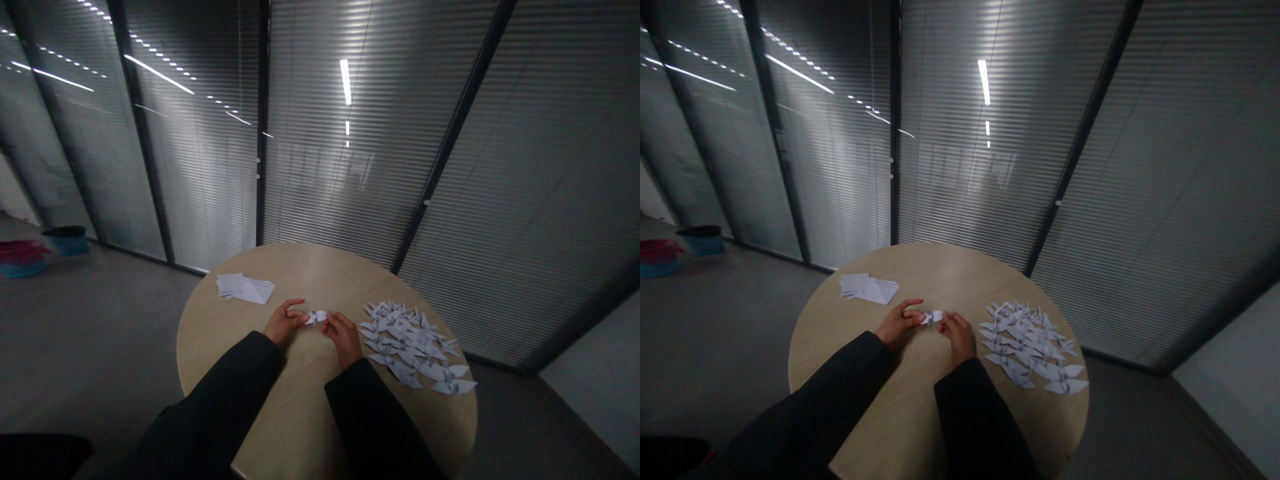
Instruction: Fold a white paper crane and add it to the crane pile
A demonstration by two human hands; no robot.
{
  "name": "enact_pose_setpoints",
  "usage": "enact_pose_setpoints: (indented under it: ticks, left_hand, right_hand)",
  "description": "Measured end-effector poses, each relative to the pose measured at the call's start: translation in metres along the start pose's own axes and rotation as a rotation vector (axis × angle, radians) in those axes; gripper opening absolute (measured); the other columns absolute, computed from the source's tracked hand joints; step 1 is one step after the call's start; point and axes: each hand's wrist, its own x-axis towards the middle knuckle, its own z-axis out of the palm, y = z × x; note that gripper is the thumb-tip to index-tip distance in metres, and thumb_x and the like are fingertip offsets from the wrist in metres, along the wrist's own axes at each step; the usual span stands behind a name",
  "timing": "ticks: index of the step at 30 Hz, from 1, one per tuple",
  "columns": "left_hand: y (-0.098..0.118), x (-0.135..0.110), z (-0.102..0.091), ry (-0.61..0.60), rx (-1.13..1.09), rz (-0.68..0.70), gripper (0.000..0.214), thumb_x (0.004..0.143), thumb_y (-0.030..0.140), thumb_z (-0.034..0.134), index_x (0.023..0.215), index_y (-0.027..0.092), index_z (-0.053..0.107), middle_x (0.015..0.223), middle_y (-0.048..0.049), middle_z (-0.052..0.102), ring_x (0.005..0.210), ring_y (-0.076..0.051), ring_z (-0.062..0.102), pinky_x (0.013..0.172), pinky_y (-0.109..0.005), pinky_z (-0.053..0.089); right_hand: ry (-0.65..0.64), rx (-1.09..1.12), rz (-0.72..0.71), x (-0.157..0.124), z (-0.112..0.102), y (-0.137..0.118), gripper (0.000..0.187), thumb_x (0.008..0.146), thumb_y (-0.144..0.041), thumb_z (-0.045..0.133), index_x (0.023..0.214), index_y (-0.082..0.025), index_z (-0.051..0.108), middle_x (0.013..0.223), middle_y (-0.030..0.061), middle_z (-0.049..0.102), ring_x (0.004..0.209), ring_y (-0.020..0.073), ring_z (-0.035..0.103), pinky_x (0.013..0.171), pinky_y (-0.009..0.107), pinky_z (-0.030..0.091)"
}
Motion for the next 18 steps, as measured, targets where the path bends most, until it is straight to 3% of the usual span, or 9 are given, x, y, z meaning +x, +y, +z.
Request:
enact_pose_setpoints:
  ticks: [4,10,16,18]
  left_hand:
    - [0.006,-0.003,0.002,0.01,-0.058,-0.022,0.072,0.047,0.033,0.088,0.108,0.011,0.056,0.069,-0.0022,0.069,0.065,-0.014,0.063,0.069,-0.027,0.045]
    - [0.009,-0.006,0.006,-0.013,-0.164,-0.015,0.074,0.049,0.028,0.088,0.113,0.01,0.055,0.068,-0.0027,0.069,0.059,-0.011,0.061,0.06,-0.021,0.044]
    - [0.009,-0.009,0.01,-0.02,-0.301,-0.119,0.059,0.056,0.014,0.085,0.109,0.011,0.058,0.071,-0.0028,0.068,0.058,-0.009,0.061,0.057,-0.018,0.048]
    - [0.011,-0.01,0.011,0.015,-0.315,-0.142,0.053,0.061,0.01,0.082,0.108,0.01,0.059,0.069,-0.0026,0.068,0.055,-0.008,0.06,0.054,-0.016,0.048]
  right_hand:
    - [0.0,0.193,0.091,0.0,0.002,-0.003,0.023,0.064,-0.036,0.074,0.064,-0.017,0.062,0.06,0.0002,0.057,0.055,0.0131,0.055,0.057,0.027,0.049]
    - [-0.001,0.446,0.206,0.0,0.004,-0.005,0.018,0.062,-0.025,0.078,0.066,-0.016,0.063,0.059,-0.002,0.058,0.055,0.0097,0.054,0.056,0.022,0.049]
    - [-0.015,0.483,0.263,0.003,-0.001,-0.004,0.01,0.069,-0.021,0.071,0.067,-0.015,0.065,0.059,0.0003,0.061,0.056,0.0111,0.057,0.057,0.024,0.05]
    - [-0.009,0.446,0.205,0.004,-0.002,-0.002,0.01,0.071,-0.023,0.07,0.067,-0.015,0.065,0.059,0.001,0.061,0.054,0.0117,0.057,0.055,0.024,0.05]
